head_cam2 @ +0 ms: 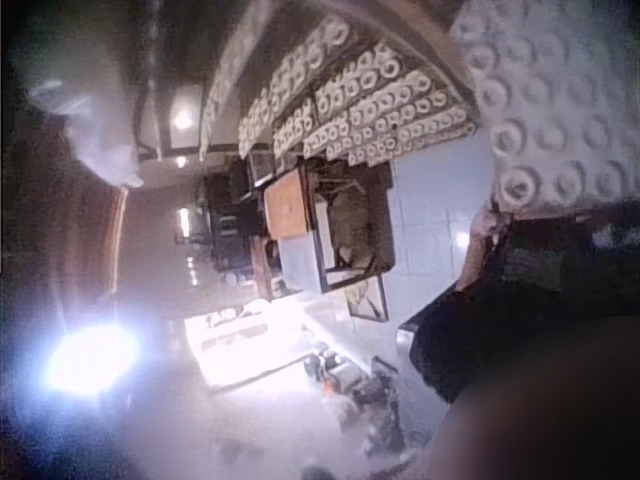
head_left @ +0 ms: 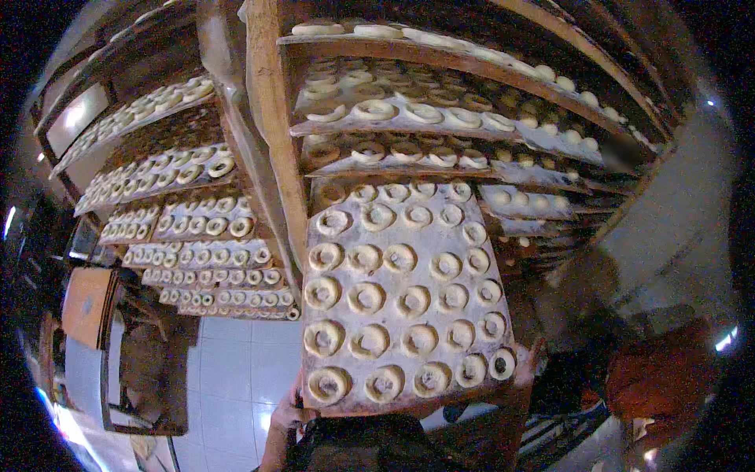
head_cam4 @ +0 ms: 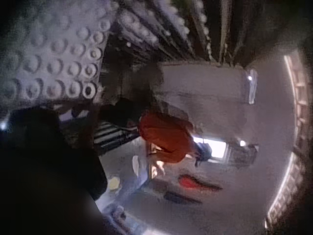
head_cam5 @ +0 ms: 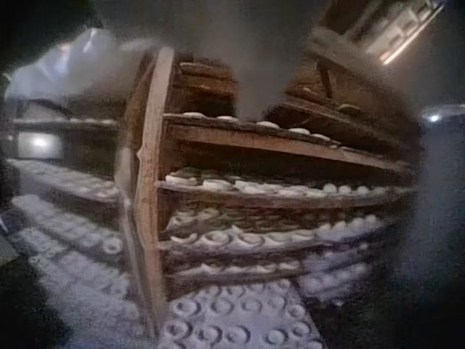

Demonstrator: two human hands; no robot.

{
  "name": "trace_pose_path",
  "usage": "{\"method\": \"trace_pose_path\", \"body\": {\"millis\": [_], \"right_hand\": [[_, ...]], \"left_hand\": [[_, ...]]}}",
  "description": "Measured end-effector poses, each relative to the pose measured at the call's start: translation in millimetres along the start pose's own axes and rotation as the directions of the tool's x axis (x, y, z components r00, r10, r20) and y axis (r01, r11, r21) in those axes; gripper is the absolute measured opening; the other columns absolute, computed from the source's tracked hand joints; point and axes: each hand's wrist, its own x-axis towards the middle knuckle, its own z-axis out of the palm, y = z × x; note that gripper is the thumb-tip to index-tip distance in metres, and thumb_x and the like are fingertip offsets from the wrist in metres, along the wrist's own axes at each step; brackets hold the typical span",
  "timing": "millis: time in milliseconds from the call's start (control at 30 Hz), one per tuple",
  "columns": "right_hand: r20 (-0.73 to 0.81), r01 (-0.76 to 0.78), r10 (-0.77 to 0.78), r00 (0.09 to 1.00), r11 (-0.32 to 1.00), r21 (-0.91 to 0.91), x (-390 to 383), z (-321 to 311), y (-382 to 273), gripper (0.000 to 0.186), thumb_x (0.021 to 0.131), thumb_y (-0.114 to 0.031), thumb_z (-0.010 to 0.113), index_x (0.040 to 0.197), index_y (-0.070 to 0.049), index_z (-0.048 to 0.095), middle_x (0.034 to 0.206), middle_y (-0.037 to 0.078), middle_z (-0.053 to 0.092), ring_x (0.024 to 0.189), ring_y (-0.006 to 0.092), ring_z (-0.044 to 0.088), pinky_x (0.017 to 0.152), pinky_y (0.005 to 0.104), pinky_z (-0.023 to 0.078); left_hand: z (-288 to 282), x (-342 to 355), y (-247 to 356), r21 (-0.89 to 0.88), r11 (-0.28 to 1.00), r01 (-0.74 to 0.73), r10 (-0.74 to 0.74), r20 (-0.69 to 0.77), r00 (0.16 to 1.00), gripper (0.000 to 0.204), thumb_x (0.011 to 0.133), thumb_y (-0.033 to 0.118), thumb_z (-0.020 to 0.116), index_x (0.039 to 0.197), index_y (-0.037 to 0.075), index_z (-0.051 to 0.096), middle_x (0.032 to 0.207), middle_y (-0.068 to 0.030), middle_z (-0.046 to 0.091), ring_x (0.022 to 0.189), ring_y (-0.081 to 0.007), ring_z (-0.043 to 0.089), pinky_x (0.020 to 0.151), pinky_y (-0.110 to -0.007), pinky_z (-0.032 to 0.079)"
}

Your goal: The person shapes small dough pieces into ring forms by hand and places them onto a wooden board. They then carry the board to a multi-tiered rack and place it among other boards. The person returns to the table and continues shaping more dough pieces.

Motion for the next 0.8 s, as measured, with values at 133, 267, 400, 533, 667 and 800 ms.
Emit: {"method": "trace_pose_path", "body": {"millis": [133, 267, 400, 533, 667, 800], "right_hand": [[-0.022, 0.053, -0.052, 0.998, 0.999, 0.012, 5.0, -12.2, 24.0, 0.094, 0.092, -0.081, 0.035, 0.123, 0.004, 0.062, 0.119, 0.015, 0.068, 0.106, 0.0267, 0.065, 0.098, 0.0434, 0.05], [-0.293, 0.163, -0.222, 0.93, 0.963, -0.213, 30.9, -12.0, 60.9, 0.094, 0.093, -0.079, 0.035, 0.126, 0.005, 0.06, 0.123, 0.014, 0.067, 0.111, 0.0281, 0.065, 0.101, 0.0409, 0.049], [-0.153, 0.156, -0.161, 0.975, 0.987, -0.046, 171.9, 23.3, 45.0, 0.102, 0.089, -0.084, 0.032, 0.125, 0.007, 0.062, 0.122, 0.016, 0.068, 0.112, 0.0302, 0.064, 0.102, 0.0409, 0.048], [-0.206, 0.243, -0.27, 0.94, 0.959, -0.149, 266.4, 71.3, 36.9, 0.104, 0.087, -0.087, 0.031, 0.127, 0.005, 0.062, 0.126, 0.016, 0.066, 0.115, 0.0314, 0.063, 0.107, 0.0456, 0.044], [-0.329, 0.283, -0.308, 0.893, 0.951, -0.123, 298.2, 112.4, 19.9, 0.106, 0.086, -0.089, 0.029, 0.142, -0.001, 0.049, 0.135, 0.016, 0.062, 0.116, 0.034, 0.063, 0.11, 0.0487, 0.041], [-0.417, 0.357, -0.378, 0.827, 0.925, -0.131, 316.5, 133.3, 2.3, 0.099, 0.087, -0.085, 0.034, 0.144, -0.005, 0.044, 0.131, 0.015, 0.061, 0.112, 0.0349, 0.063, 0.106, 0.0491, 0.044]], "left_hand": [[5.4, 3.9, -27.2, -0.496, 0.868, 0.021, -0.18, -0.275, 0.945, 0.094, 0.068, 0.005, 0.081, 0.15, 0.004, 0.035, 0.138, -0.0093, 0.054, 0.124, -0.0224, 0.055, 0.108, -0.038, 0.045], [28.1, 43.8, -3.7, -0.62, 0.776, -0.12, 0.029, -0.155, 0.987, 0.084, 0.072, 0.006, 0.076, 0.146, 0.002, 0.039, 0.138, -0.0123, 0.055, 0.125, -0.0282, 0.057, 0.11, -0.043, 0.045], [31.7, 144.1, 38.2, -0.533, 0.817, -0.221, 0.151, -0.172, 0.973, 0.082, 0.076, 0.006, 0.072, 0.149, 0.003, 0.036, 0.141, -0.0135, 0.053, 0.127, -0.0299, 0.056, 0.11, -0.046, 0.046], [15.8, 220.8, 66.7, -0.402, 0.857, -0.324, 0.32, -0.078, 0.944, 0.047, 0.096, 0.022, 0.06, 0.139, 0.006, 0.048, 0.133, -0.0093, 0.06, 0.117, -0.0261, 0.061, 0.1, -0.042, 0.053], [-5.5, 273.6, 89.0, -0.334, 0.911, -0.24, 0.186, -0.187, 0.965, 0.052, 0.095, 0.027, 0.061, 0.141, 0.007, 0.049, 0.129, -0.0104, 0.063, 0.116, -0.0269, 0.061, 0.098, -0.044, 0.053], [-17.9, 308.4, 99.5, -0.118, 0.983, -0.138, 0.102, -0.274, 0.956, 0.047, 0.096, 0.039, 0.057, 0.132, 0.011, 0.055, 0.113, -0.0092, 0.064, 0.094, -0.0257, 0.065, 0.078, -0.042, 0.056]]}}
